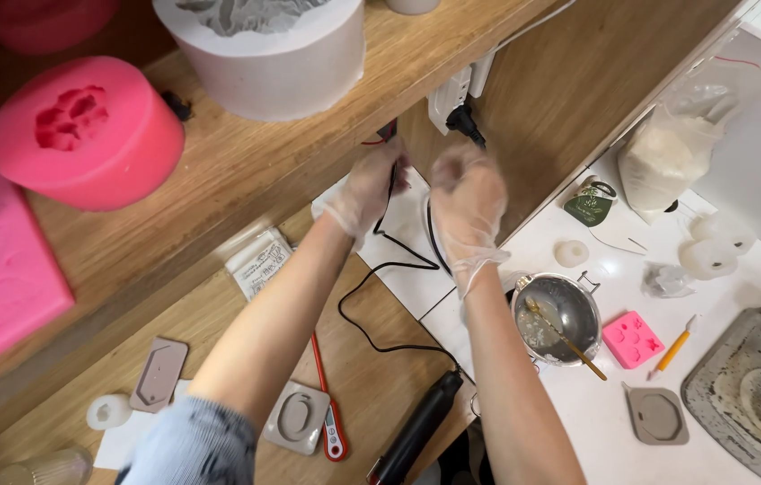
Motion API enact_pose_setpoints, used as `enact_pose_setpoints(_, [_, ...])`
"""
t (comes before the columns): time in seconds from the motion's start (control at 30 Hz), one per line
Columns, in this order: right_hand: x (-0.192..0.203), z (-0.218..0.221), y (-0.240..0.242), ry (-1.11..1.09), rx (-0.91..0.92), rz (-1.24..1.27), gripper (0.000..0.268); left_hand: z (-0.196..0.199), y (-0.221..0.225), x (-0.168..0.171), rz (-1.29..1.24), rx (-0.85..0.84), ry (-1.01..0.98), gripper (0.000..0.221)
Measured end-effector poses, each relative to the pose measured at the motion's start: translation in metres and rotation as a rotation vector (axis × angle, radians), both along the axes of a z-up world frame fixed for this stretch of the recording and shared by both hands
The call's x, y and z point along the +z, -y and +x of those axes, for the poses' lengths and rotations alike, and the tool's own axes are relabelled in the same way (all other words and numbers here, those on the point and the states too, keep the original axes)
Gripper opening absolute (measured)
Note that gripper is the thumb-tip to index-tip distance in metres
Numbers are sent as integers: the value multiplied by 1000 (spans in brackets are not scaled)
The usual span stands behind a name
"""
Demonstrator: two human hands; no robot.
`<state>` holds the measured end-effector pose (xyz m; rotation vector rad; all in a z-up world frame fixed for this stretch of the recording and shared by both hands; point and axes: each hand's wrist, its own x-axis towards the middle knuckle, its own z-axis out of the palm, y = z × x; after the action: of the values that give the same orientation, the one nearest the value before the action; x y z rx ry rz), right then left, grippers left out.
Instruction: Cleaning silicone molds and preparing wax for candle making.
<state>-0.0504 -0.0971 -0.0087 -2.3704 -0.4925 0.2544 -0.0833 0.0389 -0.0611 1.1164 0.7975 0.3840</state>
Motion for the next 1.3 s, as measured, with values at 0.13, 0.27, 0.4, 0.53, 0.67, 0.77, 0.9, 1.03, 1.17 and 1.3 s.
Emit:
enact_pose_setpoints(0.13, [17,23,-10,378,20,221,36,39,-35,-19,-186,68,171,15])
enact_pose_setpoints(0.27, [3,60,-21,230,48,-10,50,62,-49,-29,-279,103,271,15])
enact_pose_setpoints(0.4, [-22,94,-35,112,17,-61,49,78,-55,-41,-433,90,336,16])
enact_pose_setpoints(0.53, [-28,101,-40,118,-8,-54,44,80,-52,-56,-664,90,425,26])
enact_pose_setpoints(0.67, [-23,92,-43,111,-20,-54,52,77,-49,-70,-895,97,517,39])
enact_pose_setpoints(0.77, [-28,96,-43,103,-19,-82,53,68,-61,-76,-1043,102,582,47])
enact_pose_setpoints(0.9, [-23,87,-41,77,-21,-48,49,36,-84,-88,-1191,110,647,57])
enact_pose_setpoints(1.03, [-24,84,-41,86,-8,61,47,32,-92,-91,-1408,110,746,70])
enact_pose_setpoints(1.17, [-32,87,-39,58,11,170,44,31,-48,-75,316,-189,317,15])
enact_pose_setpoints(1.3, [-23,86,-45,7,11,169,42,38,-43,-67,283,-233,327,15])
